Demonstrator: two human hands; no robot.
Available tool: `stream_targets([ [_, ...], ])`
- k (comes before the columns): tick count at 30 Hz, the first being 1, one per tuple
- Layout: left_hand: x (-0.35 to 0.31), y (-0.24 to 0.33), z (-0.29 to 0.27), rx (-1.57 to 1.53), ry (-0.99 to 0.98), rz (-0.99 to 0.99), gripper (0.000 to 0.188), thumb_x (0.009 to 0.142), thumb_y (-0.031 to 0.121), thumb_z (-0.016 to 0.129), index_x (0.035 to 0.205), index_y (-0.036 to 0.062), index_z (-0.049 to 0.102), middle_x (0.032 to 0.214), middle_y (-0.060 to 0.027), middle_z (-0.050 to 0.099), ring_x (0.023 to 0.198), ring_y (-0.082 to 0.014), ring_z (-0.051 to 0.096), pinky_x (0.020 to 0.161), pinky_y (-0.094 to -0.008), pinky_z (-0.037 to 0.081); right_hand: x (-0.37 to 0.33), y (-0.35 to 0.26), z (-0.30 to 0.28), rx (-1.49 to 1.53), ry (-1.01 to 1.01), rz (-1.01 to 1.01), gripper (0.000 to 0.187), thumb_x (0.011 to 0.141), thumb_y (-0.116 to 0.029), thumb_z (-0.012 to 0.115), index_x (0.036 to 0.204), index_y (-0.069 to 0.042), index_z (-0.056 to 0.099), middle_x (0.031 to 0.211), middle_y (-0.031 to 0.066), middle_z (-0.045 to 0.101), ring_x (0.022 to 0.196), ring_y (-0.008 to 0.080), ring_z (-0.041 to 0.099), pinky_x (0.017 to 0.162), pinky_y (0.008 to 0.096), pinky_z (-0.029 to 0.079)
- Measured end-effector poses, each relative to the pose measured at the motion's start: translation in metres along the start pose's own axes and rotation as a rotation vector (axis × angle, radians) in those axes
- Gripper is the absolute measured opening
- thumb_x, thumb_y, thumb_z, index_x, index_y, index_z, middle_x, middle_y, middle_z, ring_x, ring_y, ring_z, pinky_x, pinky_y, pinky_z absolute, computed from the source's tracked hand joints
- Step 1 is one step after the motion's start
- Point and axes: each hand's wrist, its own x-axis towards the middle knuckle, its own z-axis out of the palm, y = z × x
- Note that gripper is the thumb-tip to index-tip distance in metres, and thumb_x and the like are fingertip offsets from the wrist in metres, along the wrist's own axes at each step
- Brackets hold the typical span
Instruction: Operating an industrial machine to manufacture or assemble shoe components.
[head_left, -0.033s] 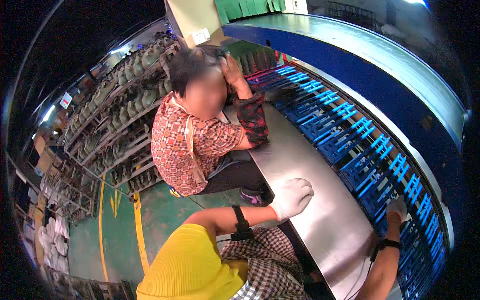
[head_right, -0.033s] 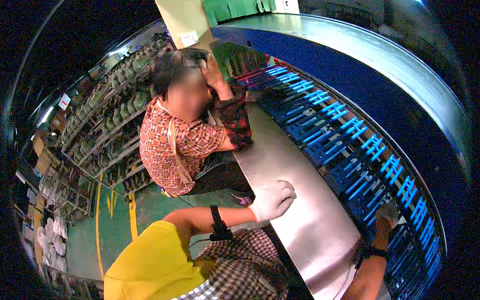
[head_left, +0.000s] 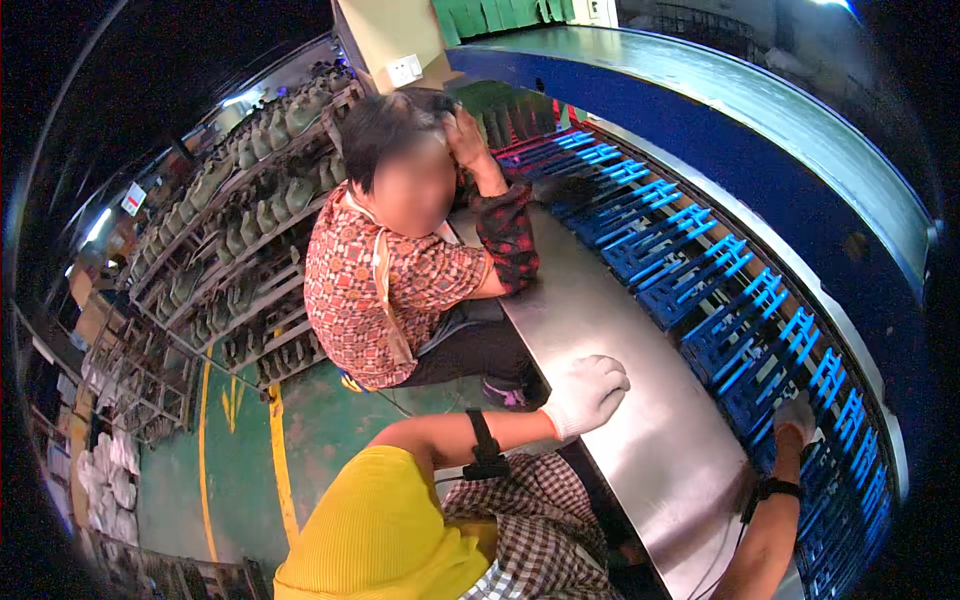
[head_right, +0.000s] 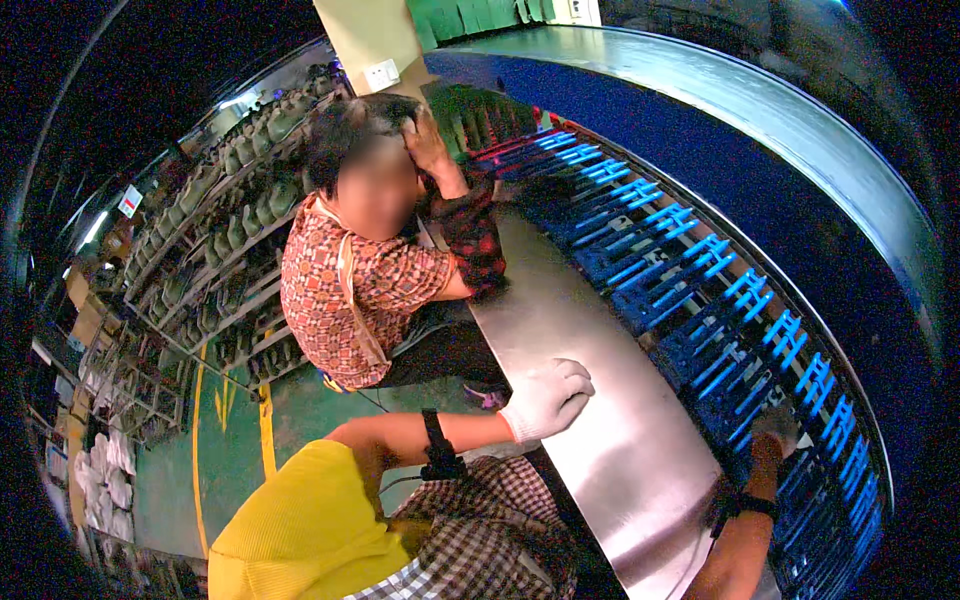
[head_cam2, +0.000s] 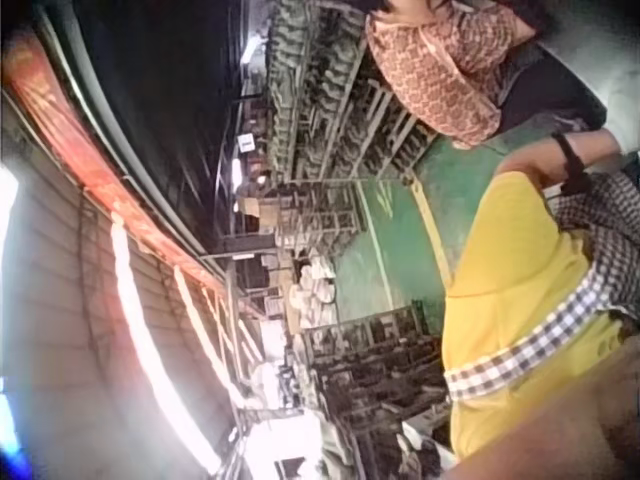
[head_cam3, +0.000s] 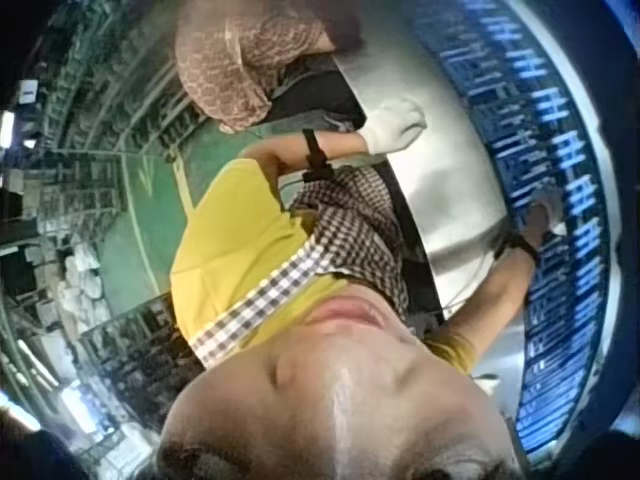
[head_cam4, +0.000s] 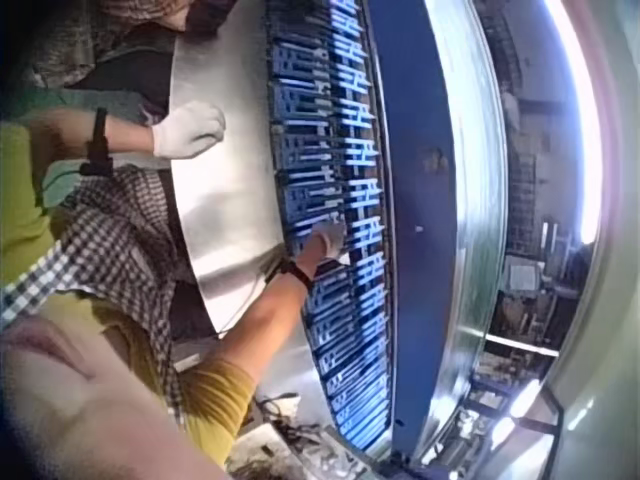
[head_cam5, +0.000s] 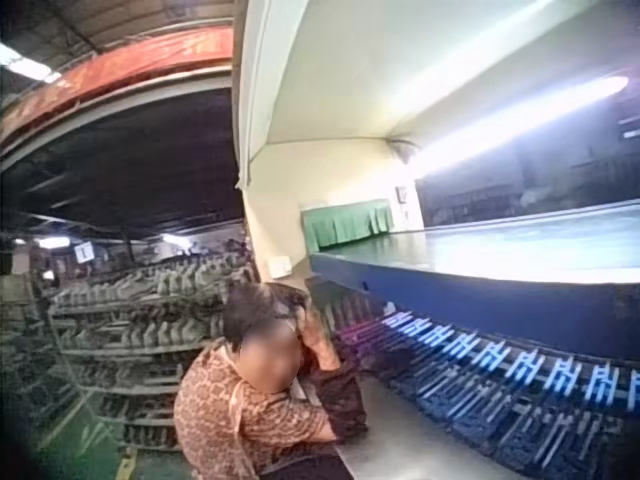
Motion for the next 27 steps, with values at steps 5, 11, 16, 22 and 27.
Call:
stream_targets([
  [5, -0.001, 0.000, 0.001, 0.007, -0.007, 0.003, 0.008, 0.092, 0.011, 0.071, 0.100, 0.0112, 0.071, 0.111, -0.0088, 0.069, 0.112, -0.0345, 0.066, 0.100, -0.0486, 0.052, 0.022, 0.020, 0.033, -0.374, 0.099, -0.334, 0.048, 0.105, -0.028, 0.064, 0.149, -0.009, 0.061, 0.136, 0.0234, 0.075, 0.120, 0.0449, 0.074, 0.098, 0.0578, 0.062],
  [11, -0.001, -0.001, 0.003, 0.004, -0.015, -0.017, 0.008, 0.092, 0.011, 0.071, 0.100, 0.0106, 0.071, 0.110, -0.0089, 0.069, 0.112, -0.0350, 0.066, 0.100, -0.0483, 0.052, 0.022, 0.022, 0.034, -0.378, 0.009, -0.218, 0.053, 0.111, -0.028, 0.055, 0.160, -0.008, 0.054, 0.144, 0.0222, 0.071, 0.123, 0.0415, 0.074, 0.101, 0.0547, 0.062],
  [16, -0.001, -0.002, 0.003, -0.012, -0.019, -0.030, 0.008, 0.092, 0.011, 0.071, 0.100, 0.0105, 0.071, 0.111, -0.0090, 0.069, 0.113, -0.0347, 0.066, 0.101, -0.0485, 0.052, 0.007, 0.011, 0.015, -0.124, 0.009, -0.063, 0.053, 0.112, -0.029, 0.053, 0.161, -0.008, 0.051, 0.137, 0.0238, 0.074, 0.124, 0.0423, 0.074, 0.098, 0.0551, 0.063],
  [22, 0.000, -0.003, 0.003, -0.014, -0.035, -0.025, 0.007, 0.093, 0.011, 0.071, 0.100, 0.0107, 0.072, 0.112, -0.0094, 0.070, 0.114, -0.0347, 0.066, 0.101, -0.0489, 0.052, 0.006, 0.009, 0.013, 0.091, 0.060, 0.120, 0.054, 0.112, -0.032, 0.055, 0.161, -0.008, 0.051, 0.135, 0.0243, 0.075, 0.124, 0.0444, 0.073, 0.102, 0.0575, 0.061],
  [27, 0.000, -0.002, 0.006, -0.006, -0.019, -0.024, 0.008, 0.093, 0.011, 0.070, 0.101, 0.0110, 0.072, 0.112, -0.0099, 0.069, 0.114, -0.0349, 0.066, 0.101, -0.0488, 0.052, 0.013, 0.016, 0.014, -0.130, 0.000, 0.040, 0.054, 0.112, -0.033, 0.055, 0.161, -0.010, 0.049, 0.135, 0.0240, 0.075, 0.126, 0.0432, 0.072, 0.101, 0.0580, 0.061],
])
